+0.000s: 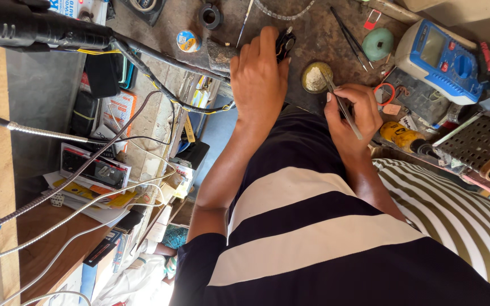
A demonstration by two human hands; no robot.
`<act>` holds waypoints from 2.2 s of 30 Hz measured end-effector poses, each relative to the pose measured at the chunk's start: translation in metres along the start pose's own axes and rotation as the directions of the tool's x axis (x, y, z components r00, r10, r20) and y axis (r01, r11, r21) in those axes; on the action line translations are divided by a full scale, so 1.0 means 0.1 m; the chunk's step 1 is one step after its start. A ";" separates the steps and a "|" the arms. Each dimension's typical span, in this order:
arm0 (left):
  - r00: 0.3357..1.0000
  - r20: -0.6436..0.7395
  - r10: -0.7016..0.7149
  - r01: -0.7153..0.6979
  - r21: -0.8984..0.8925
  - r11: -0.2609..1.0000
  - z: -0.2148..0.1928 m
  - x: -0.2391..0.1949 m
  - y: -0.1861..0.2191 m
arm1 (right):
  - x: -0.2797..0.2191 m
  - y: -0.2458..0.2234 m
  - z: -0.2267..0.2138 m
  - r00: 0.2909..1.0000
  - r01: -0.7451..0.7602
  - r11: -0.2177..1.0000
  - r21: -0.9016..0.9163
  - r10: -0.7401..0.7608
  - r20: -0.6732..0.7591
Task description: The person uses a soldering iron and tweezers to work on a small circuit board clamped to a workbench. They apply solder to specific points on the board while holding it steady, then set the tools down and inspect the board.
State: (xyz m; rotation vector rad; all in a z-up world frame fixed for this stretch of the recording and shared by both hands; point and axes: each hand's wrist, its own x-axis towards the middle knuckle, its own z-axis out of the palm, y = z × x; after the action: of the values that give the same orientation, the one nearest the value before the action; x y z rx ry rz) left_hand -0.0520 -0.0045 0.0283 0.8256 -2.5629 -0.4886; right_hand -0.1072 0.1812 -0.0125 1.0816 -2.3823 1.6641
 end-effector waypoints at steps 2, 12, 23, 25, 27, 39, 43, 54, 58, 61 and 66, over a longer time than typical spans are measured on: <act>1.000 -0.002 -0.006 0.006 -0.012 1.000 0.01 0.00 0.00 | 0.00 0.01 0.00 1.000 -0.008 1.000 0.011 0.008 0.004; 0.997 0.005 -0.081 0.077 -0.389 0.918 -0.16 -0.07 -0.13 | -0.12 0.14 -0.06 0.981 -0.163 0.927 0.338 0.188 -0.043; 0.903 0.411 -0.126 0.342 -0.864 -0.368 -0.48 -0.15 -0.45 | -0.01 0.04 -0.23 0.839 -0.393 0.026 0.919 0.418 0.348; 0.913 0.376 -0.158 0.307 -0.888 -0.343 -0.51 -0.15 -0.45 | 0.01 0.02 -0.20 0.860 -0.370 0.064 0.927 0.403 0.315; 0.922 0.336 -0.194 0.267 -0.912 -0.313 -0.52 -0.17 -0.45 | 0.01 0.00 -0.17 0.913 -0.320 0.375 0.870 0.366 0.179; 0.942 0.083 -0.325 0.055 -0.994 -0.094 -0.51 -0.20 -0.29 | 0.00 -0.04 -0.04 1.000 -0.006 0.999 -0.047 0.005 -0.017; 0.957 0.049 -0.287 0.050 -0.999 -0.004 -0.57 -0.23 -0.29 | 0.02 -0.04 -0.02 1.000 0.028 0.998 -0.055 -0.029 -0.006; 0.966 -0.018 -0.258 0.035 -0.979 0.200 -0.56 -0.25 -0.35 | -0.01 0.02 -0.04 0.999 -0.052 0.998 -0.043 0.052 0.003; 0.969 -0.058 -0.241 -0.004 -0.976 0.219 -0.58 -0.24 -0.38 | -0.01 0.03 -0.03 1.000 0.015 0.999 -0.046 -0.014 0.013; 0.970 -0.071 -0.234 -0.020 -0.977 0.214 -0.60 -0.23 -0.39 | -0.01 0.03 -0.03 1.000 -0.025 1.000 -0.015 0.025 0.003; 0.967 -0.066 -0.248 -0.029 -0.988 0.150 -0.62 -0.24 -0.37 | 0.00 0.03 -0.03 1.000 -0.009 0.999 -0.032 0.009 -0.001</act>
State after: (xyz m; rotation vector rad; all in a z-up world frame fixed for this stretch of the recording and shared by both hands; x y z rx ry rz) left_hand 0.0126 -0.0305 0.0590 0.4420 -1.3294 -1.7699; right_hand -0.1095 0.1843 -0.0142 1.0660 -2.4080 1.6235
